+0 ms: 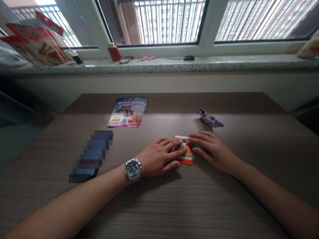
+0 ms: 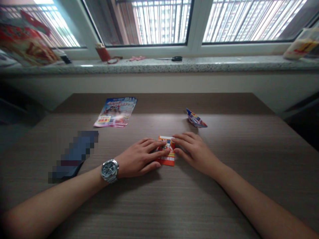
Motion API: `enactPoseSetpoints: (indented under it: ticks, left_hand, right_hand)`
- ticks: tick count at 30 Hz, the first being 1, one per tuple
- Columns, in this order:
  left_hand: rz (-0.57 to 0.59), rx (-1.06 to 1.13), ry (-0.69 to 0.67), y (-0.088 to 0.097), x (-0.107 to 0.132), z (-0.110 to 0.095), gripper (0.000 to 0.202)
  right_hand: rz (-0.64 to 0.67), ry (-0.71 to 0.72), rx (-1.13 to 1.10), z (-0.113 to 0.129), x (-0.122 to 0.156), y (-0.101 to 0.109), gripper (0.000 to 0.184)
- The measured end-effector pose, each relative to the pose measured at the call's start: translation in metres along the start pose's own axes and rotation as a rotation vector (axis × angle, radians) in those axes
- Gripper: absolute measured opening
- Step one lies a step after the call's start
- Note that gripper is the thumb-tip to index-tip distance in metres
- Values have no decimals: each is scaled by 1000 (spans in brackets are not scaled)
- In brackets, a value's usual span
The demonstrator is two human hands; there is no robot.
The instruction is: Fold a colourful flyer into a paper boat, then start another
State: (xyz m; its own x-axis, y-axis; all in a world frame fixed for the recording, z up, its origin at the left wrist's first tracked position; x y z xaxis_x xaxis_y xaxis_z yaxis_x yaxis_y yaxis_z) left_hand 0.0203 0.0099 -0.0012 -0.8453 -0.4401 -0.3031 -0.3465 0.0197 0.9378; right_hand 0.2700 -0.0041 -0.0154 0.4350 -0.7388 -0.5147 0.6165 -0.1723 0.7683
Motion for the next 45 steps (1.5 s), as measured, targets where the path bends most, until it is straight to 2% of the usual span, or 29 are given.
enactPoseSetpoints:
  ticks: [10, 26, 30, 38, 45]
  left_hand:
    - [6, -15, 0, 0, 1, 0, 50]
    - [-53, -78, 48, 1, 0, 4, 51]
    - [-35, -63, 53, 0, 0, 4, 53]
    - [-15, -16, 30, 2, -1, 0, 53]
    - [6, 11, -11, 1, -1, -11, 52]
  right_hand:
    - [87, 37, 38, 2, 1, -2, 40]
    - [65, 83, -37, 14, 0, 4, 33]
    - [83, 106, -88, 17, 0, 4, 31]
    - [32, 9, -196, 16, -3, 4, 24]
    - [-46, -76, -120, 12, -5, -1, 4]
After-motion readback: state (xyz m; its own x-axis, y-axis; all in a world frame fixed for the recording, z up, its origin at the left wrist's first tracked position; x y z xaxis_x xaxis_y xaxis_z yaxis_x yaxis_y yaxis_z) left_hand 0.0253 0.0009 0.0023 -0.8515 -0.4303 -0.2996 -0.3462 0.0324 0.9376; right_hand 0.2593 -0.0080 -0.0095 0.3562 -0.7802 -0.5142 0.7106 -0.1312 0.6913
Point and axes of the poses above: each hand's wrist, its own x-axis away from the middle knuckle, its own y-axis out of the back of the hand, z = x × y, the point moved 2 cm from there along -x, towards the middle knuckle, and after that the axes turned 11 degrees about -z, right-handed, at the moved point
